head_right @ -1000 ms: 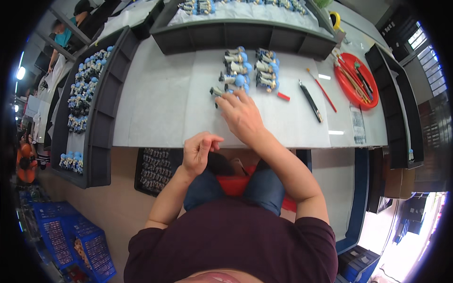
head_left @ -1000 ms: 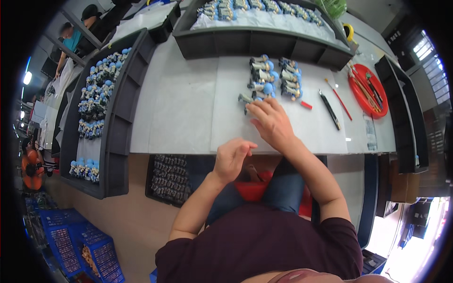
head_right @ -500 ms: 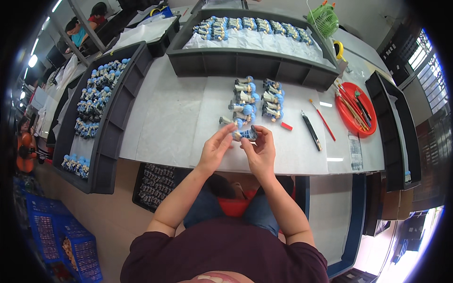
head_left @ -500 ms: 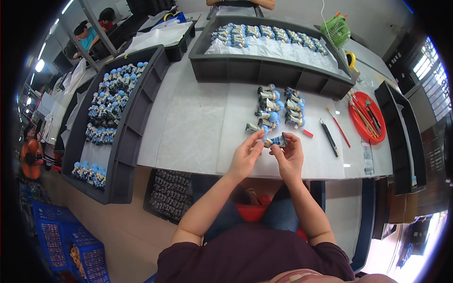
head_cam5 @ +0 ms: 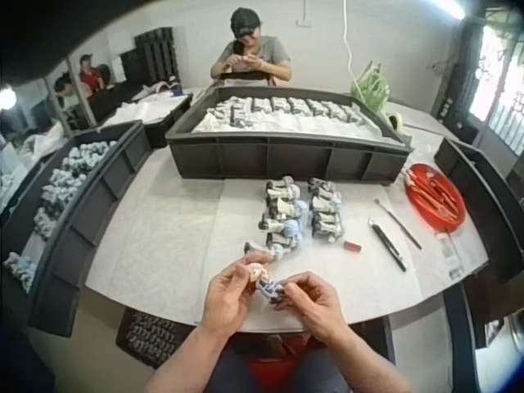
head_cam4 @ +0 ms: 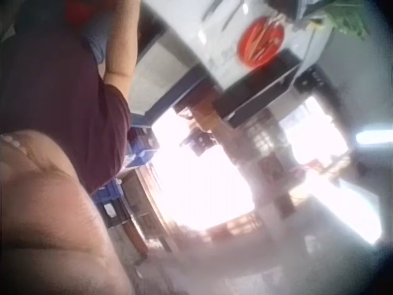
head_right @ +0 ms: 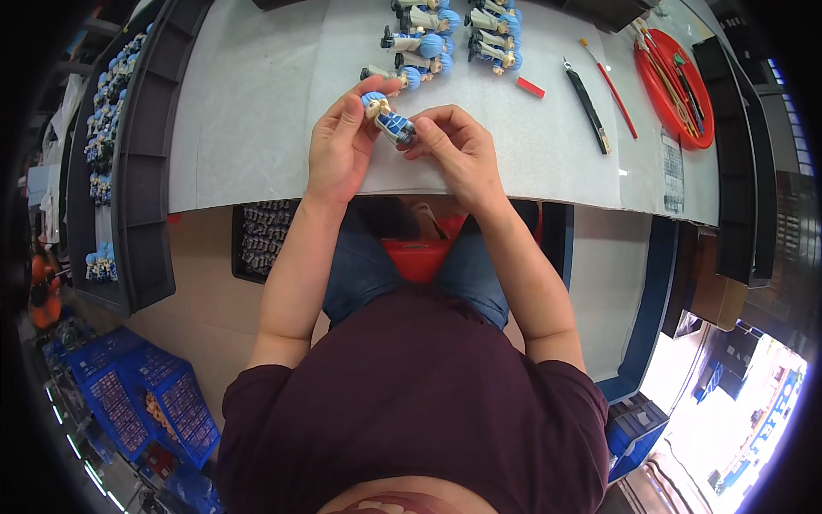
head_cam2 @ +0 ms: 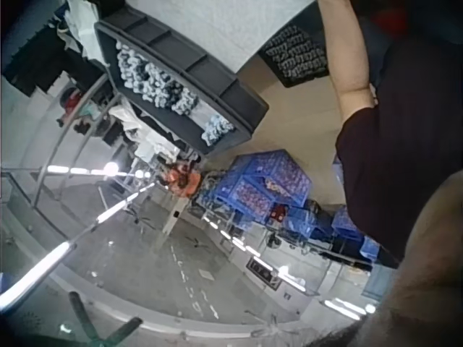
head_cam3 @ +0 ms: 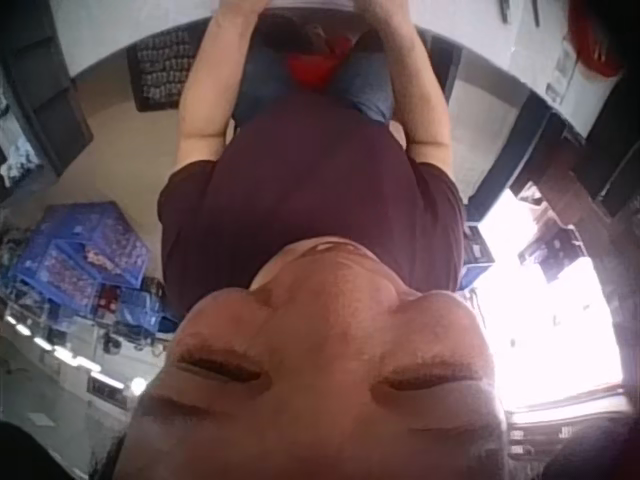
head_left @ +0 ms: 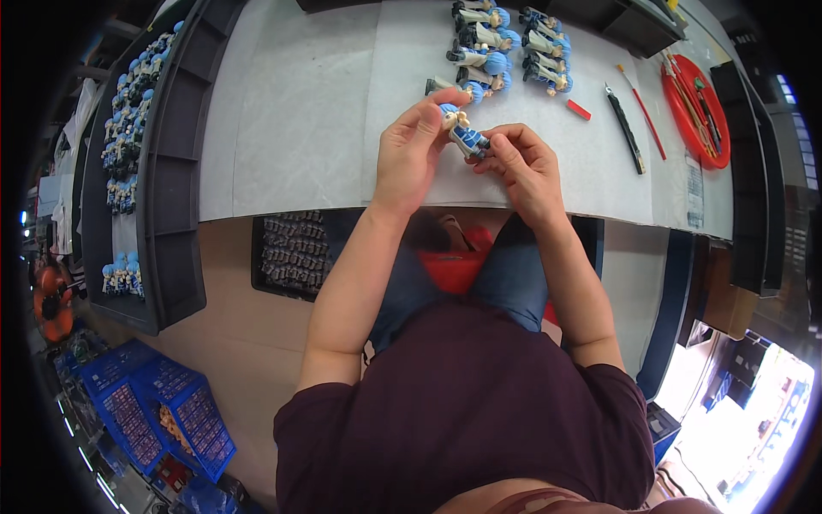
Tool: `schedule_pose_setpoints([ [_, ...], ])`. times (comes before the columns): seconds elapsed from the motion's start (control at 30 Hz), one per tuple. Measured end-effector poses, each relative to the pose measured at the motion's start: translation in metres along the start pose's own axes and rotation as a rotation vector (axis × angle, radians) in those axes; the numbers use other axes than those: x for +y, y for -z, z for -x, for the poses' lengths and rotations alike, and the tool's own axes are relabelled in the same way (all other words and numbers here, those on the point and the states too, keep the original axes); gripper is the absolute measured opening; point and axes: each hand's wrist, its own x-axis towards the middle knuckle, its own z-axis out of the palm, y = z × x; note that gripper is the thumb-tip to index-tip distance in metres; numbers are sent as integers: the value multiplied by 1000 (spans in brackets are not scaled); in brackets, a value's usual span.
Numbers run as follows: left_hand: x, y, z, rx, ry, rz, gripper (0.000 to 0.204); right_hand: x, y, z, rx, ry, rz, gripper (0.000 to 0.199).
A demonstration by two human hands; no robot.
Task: The person organizes small blue figurines on a table, picking them up one by one and placing them into a tray. They also handle a white sheet of paper, folding it and placing it into a cardboard box. The person repeatedly picks up figurines, inspects them, and places them into a blue tray.
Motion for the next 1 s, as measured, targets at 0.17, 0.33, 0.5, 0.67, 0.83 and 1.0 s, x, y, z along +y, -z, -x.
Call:
schedule_pose_setpoints([
  [0.17, 4, 2, 1, 51, 37, 55, 32, 1, -6, 1, 22, 43, 79, 23],
  [0.33, 2, 6, -1, 43, 62, 60, 30, 1, -6, 2, 11, 27, 71, 22],
  [0.5, 0, 4, -2, 49, 53, 23, 28, 3, -5, 1, -21, 89, 82, 21],
  [0.67, 1, 4, -2, 53, 49, 30, 28, 1, -7, 2, -48, 73, 75, 26],
  [0.83, -1, 5, -2, 66, 59, 11, 30, 0, -11, 5, -29, 97, 240, 39],
  [1.0, 3, -3, -2, 67, 90, -7, 28, -1, -12, 6, 11, 52, 113, 47],
])
